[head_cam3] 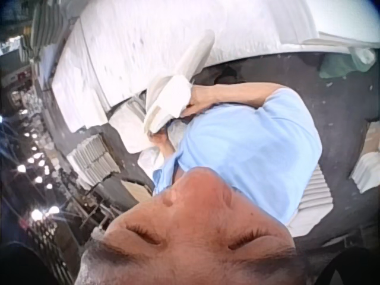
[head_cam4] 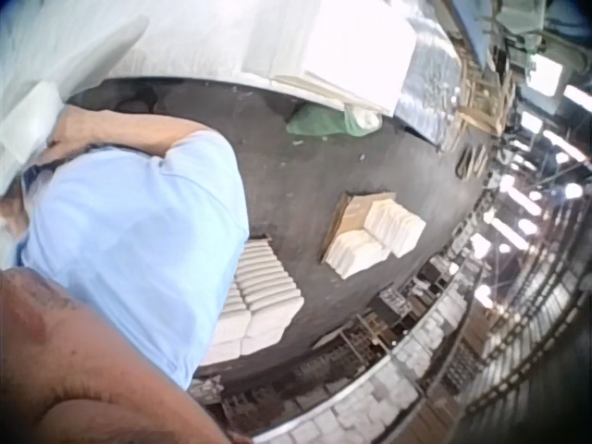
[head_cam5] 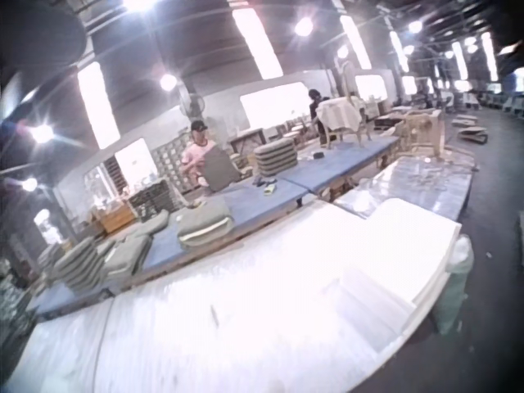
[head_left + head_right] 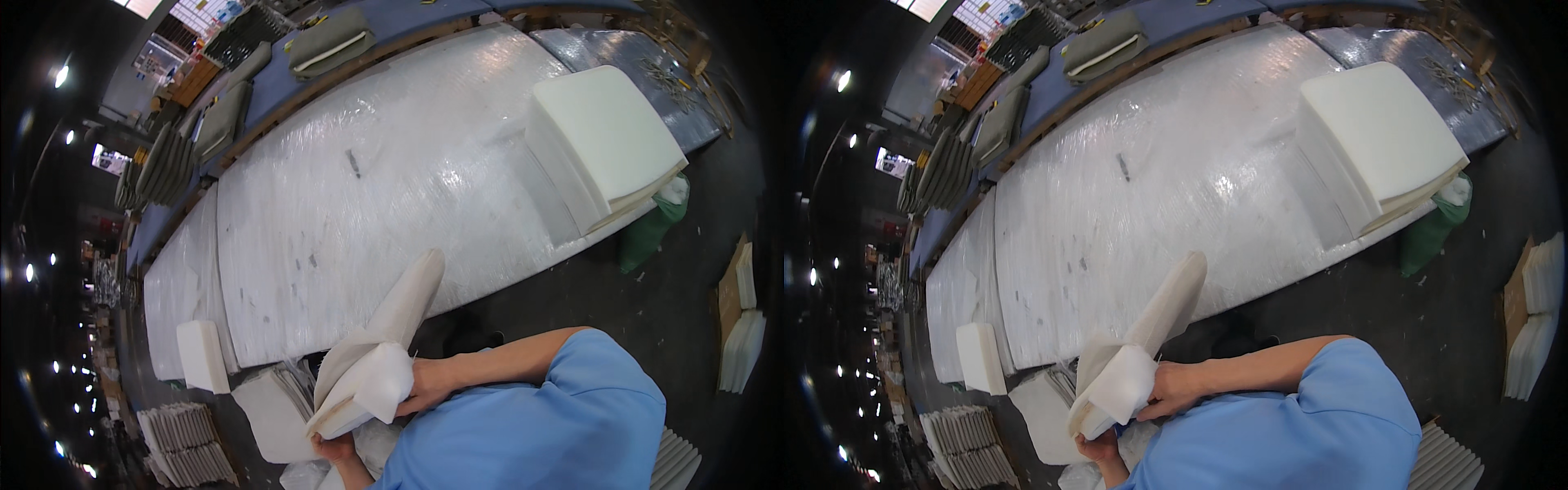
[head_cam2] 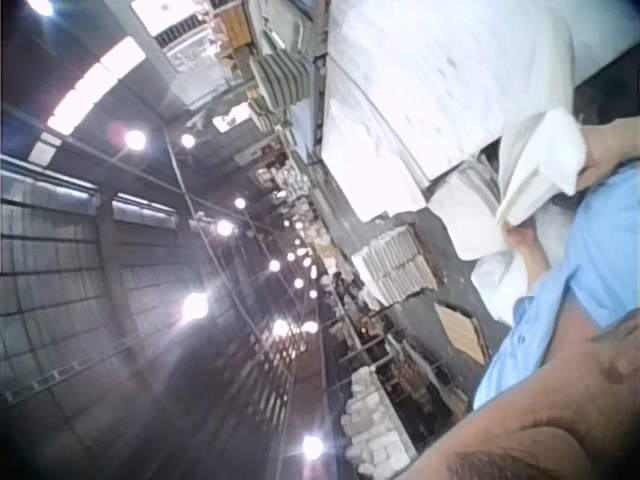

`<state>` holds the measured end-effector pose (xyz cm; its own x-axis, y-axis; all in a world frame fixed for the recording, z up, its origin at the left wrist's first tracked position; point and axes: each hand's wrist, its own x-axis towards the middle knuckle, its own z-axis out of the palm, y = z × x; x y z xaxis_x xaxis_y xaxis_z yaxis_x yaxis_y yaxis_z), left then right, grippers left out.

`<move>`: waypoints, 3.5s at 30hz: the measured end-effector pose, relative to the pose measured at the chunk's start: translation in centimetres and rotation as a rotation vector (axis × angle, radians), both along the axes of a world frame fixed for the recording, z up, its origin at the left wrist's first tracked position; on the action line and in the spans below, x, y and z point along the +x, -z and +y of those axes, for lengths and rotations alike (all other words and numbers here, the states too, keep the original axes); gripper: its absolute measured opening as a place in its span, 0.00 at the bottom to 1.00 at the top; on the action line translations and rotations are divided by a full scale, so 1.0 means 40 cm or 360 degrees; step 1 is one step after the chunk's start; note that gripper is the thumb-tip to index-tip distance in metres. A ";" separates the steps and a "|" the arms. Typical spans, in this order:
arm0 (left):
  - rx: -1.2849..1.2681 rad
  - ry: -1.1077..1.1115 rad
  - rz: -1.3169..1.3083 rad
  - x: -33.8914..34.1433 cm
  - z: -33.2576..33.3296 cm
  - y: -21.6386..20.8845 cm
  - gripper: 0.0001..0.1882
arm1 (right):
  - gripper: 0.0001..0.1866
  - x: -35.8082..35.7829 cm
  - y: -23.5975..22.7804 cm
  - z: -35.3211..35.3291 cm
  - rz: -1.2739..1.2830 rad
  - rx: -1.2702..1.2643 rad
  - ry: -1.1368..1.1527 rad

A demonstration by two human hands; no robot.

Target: The person inserts a rectangular foam cushion into a light gray fabric cover, then repeatedly folds, rolls, and tucks the cover to enclose the foam. The person works at a table in a workshop, handling the cushion and cover by hand.

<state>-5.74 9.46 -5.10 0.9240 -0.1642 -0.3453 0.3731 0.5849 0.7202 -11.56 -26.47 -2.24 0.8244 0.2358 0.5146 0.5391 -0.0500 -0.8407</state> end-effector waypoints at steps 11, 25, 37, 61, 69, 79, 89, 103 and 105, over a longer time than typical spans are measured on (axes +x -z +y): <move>-0.0230 -0.0203 0.0076 -0.059 0.002 0.027 0.28 | 0.18 -0.004 -0.056 -0.088 0.0206 -0.0139 -0.0264; -0.0302 -0.0323 0.0112 -0.131 -0.003 0.066 0.31 | 0.21 -0.158 0.052 -0.197 0.0603 -0.0736 -0.0300; -0.0333 -0.0343 0.0106 -0.138 0.014 0.099 0.24 | 0.20 -0.139 -0.026 -0.304 0.0875 -0.0949 -0.0321; -0.0268 -0.0231 0.0074 -0.164 -0.005 0.049 0.23 | 0.12 -0.020 -0.293 -0.408 0.0495 -0.1084 -0.0340; -0.0352 -0.0234 0.0003 -0.169 -0.008 0.068 0.27 | 0.29 0.014 -0.055 -0.540 0.2033 0.0195 0.0118; -0.0296 0.0384 0.0577 -0.010 0.034 0.104 0.36 | 0.36 0.117 0.097 -0.410 0.2824 0.1015 0.0425; 0.0801 0.0595 -0.0250 0.318 -0.104 -0.096 0.33 | 0.34 0.295 -0.080 -0.488 0.1562 0.0993 0.0458; -0.0015 0.0068 -0.0679 0.756 -0.568 -0.365 0.38 | 0.29 0.017 -0.157 -0.279 0.0910 -0.0352 0.0802; -0.0316 0.0352 -0.0490 0.762 -0.645 -0.354 0.39 | 0.34 0.033 -0.134 -0.194 0.0839 -0.0214 0.0406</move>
